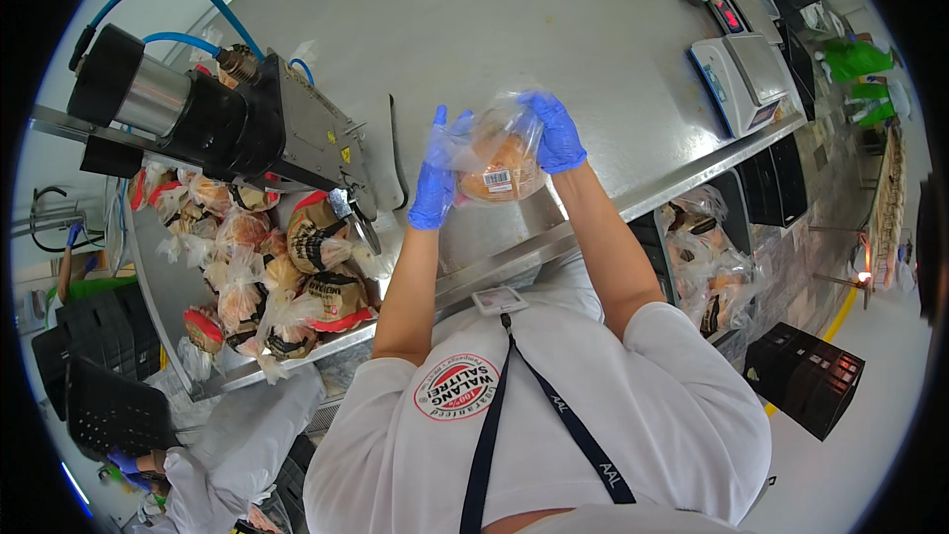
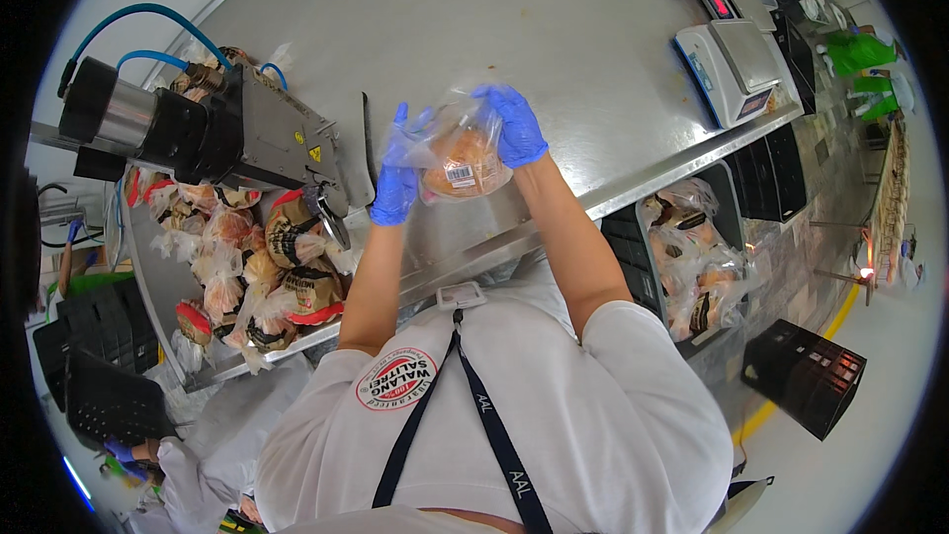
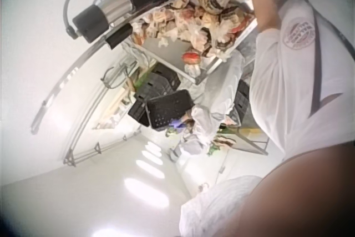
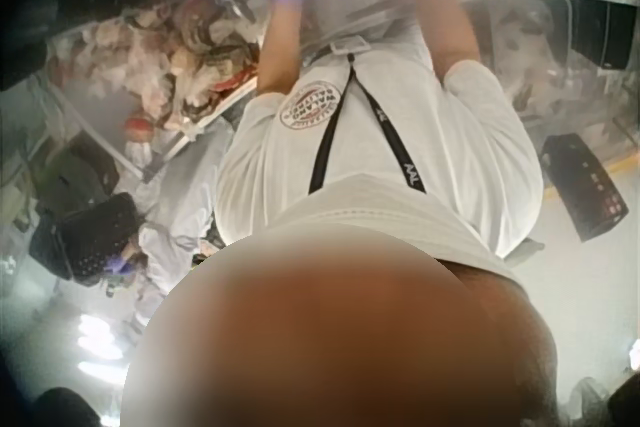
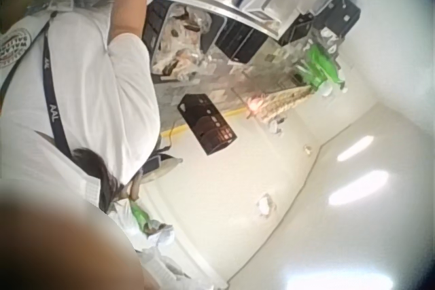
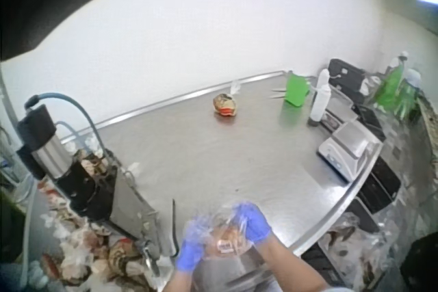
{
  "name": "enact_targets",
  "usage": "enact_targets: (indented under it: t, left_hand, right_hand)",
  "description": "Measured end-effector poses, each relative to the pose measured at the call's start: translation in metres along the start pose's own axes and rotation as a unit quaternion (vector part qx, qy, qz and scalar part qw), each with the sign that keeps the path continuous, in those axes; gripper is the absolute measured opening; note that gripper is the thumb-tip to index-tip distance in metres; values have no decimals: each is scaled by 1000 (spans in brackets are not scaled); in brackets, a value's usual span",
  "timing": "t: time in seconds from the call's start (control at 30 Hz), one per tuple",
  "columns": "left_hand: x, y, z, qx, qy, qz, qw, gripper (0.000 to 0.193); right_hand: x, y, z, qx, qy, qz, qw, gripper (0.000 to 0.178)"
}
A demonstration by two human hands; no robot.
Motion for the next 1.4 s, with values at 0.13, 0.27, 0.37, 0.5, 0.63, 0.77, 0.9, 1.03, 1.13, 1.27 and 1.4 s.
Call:
enact_targets:
  t: [0.13,0.27,0.37,0.5,0.63,0.77,0.9,1.03,1.13,1.27,1.4]
  left_hand:
    - [1,-23,-6,-122,53,453,882,45]
    - [41,-51,22,-14,131,252,959,41]
    - [42,-58,24,87,180,-30,979,44]
    - [10,-43,18,173,200,-183,947,51]
    - [-20,-19,10,52,51,-108,991,61]
    - [-11,-2,7,-100,8,220,970,69]
    - [-5,-47,-4,-141,-122,629,755,81]
    - [32,-96,-4,-58,140,245,958,40]
    - [13,-62,-8,25,138,62,988,32]
    - [-13,-56,-18,-24,38,136,990,25]
    - [-55,-8,-33,-56,-3,213,975,28]
  right_hand:
    - [3,7,-6,23,28,207,978,23]
    - [-8,4,-15,-4,-30,79,996,43]
    - [-36,-11,-25,-16,-60,-163,985,70]
    - [-28,-11,-36,-59,-181,-550,813,98]
    - [-27,3,-39,-35,-40,-592,804,63]
    - [-38,-3,-38,-6,70,-316,946,33]
    - [-58,-7,-49,240,-174,-688,662,38]
    - [-61,26,-37,122,-157,-526,827,44]
    - [-88,-7,-74,232,-124,-642,720,47]
    - [-53,17,-78,190,-124,-696,682,50]
    - [-48,19,-72,106,-28,-722,684,43]
Point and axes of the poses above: each hand's wrist, its own z-axis towards the middle knuckle, its own x-axis out of the back of the hand, y = z × x, the point moved 3 cm from there along z, towards the middle knuckle, and after that the axes turned 15 degrees about z, right-handed, at the moved point
